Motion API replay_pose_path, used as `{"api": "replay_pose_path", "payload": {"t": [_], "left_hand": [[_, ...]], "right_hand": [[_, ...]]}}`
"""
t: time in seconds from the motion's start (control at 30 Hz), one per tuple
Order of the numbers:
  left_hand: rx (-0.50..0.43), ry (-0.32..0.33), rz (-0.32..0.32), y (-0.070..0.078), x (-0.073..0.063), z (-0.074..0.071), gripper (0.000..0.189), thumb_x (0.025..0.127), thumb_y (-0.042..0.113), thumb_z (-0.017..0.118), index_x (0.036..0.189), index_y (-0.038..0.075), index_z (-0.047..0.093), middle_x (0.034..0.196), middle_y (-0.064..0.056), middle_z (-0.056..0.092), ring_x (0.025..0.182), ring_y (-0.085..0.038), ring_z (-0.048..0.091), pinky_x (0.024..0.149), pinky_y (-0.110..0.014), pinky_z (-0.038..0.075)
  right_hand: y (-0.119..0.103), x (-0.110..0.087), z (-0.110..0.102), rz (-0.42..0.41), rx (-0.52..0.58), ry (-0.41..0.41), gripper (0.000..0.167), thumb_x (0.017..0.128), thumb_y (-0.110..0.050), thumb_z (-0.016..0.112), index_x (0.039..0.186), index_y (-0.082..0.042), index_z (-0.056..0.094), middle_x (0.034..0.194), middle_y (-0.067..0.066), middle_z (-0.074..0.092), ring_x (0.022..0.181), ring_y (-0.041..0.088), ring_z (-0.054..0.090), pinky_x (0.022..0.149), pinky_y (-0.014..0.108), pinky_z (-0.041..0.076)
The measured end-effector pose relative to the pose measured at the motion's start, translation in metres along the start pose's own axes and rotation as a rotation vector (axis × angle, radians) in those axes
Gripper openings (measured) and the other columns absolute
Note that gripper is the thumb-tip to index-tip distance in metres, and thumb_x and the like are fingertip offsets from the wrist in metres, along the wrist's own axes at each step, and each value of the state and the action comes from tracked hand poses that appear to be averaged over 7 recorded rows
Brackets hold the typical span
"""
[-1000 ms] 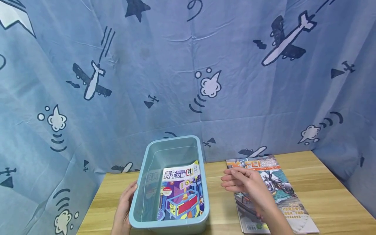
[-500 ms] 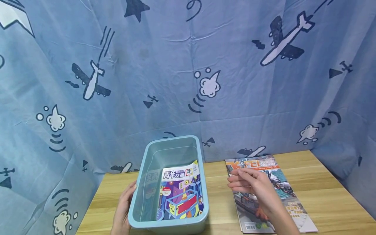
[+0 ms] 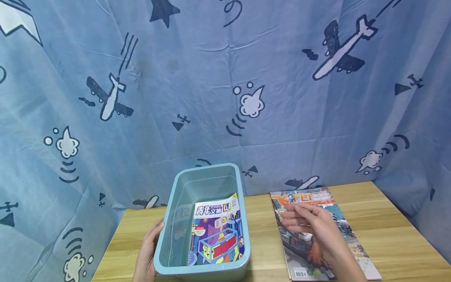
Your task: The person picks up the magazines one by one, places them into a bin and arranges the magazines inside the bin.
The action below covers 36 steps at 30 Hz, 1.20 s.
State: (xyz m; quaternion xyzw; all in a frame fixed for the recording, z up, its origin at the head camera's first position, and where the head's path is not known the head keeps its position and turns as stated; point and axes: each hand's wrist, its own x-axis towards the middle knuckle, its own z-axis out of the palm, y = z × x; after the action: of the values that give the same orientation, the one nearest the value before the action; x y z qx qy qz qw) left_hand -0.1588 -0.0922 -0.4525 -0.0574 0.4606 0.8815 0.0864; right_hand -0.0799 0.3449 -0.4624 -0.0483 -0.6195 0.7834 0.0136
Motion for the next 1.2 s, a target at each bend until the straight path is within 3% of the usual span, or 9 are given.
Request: {"api": "replay_pose_path", "payload": {"t": [0.37,0.63,0.83,1.2], "left_hand": [[-0.022,-0.011,-0.001,0.000,0.000,0.001,0.017,0.109,0.014,0.055,0.114,0.012,0.071,0.111,-0.007,0.073,0.098,-0.014,0.072,0.092,-0.029,0.059],[-0.009,0.004,-0.002,0.000,0.000,0.001,0.017,0.109,0.015,0.055,0.114,0.012,0.071,0.113,-0.006,0.073,0.099,-0.014,0.072,0.094,-0.030,0.058],[0.007,0.038,-0.011,0.000,0.000,0.002,0.015,0.108,0.016,0.057,0.115,0.012,0.070,0.115,-0.007,0.072,0.099,-0.013,0.071,0.096,-0.030,0.058],[0.004,0.026,-0.015,0.000,0.000,0.003,0.016,0.108,0.017,0.057,0.115,0.012,0.070,0.113,-0.006,0.073,0.101,-0.014,0.071,0.096,-0.031,0.057]], "right_hand": [[0.008,-0.003,-0.018,-0.137,0.044,-0.106,0.038,0.114,-0.012,0.040,0.108,-0.020,0.077,0.103,0.005,0.079,0.091,0.023,0.077,0.076,0.037,0.064],[0.013,-0.007,-0.031,-0.119,0.022,-0.067,0.037,0.114,-0.012,0.041,0.106,-0.019,0.077,0.100,0.004,0.079,0.089,0.020,0.077,0.076,0.035,0.064],[0.012,-0.009,-0.037,-0.056,0.003,0.004,0.033,0.113,-0.018,0.045,0.104,-0.017,0.076,0.098,0.003,0.079,0.088,0.020,0.077,0.074,0.035,0.064],[0.015,-0.014,-0.046,0.000,-0.003,0.056,0.031,0.113,-0.017,0.044,0.103,-0.016,0.074,0.096,0.003,0.079,0.087,0.021,0.077,0.074,0.037,0.065]]}}
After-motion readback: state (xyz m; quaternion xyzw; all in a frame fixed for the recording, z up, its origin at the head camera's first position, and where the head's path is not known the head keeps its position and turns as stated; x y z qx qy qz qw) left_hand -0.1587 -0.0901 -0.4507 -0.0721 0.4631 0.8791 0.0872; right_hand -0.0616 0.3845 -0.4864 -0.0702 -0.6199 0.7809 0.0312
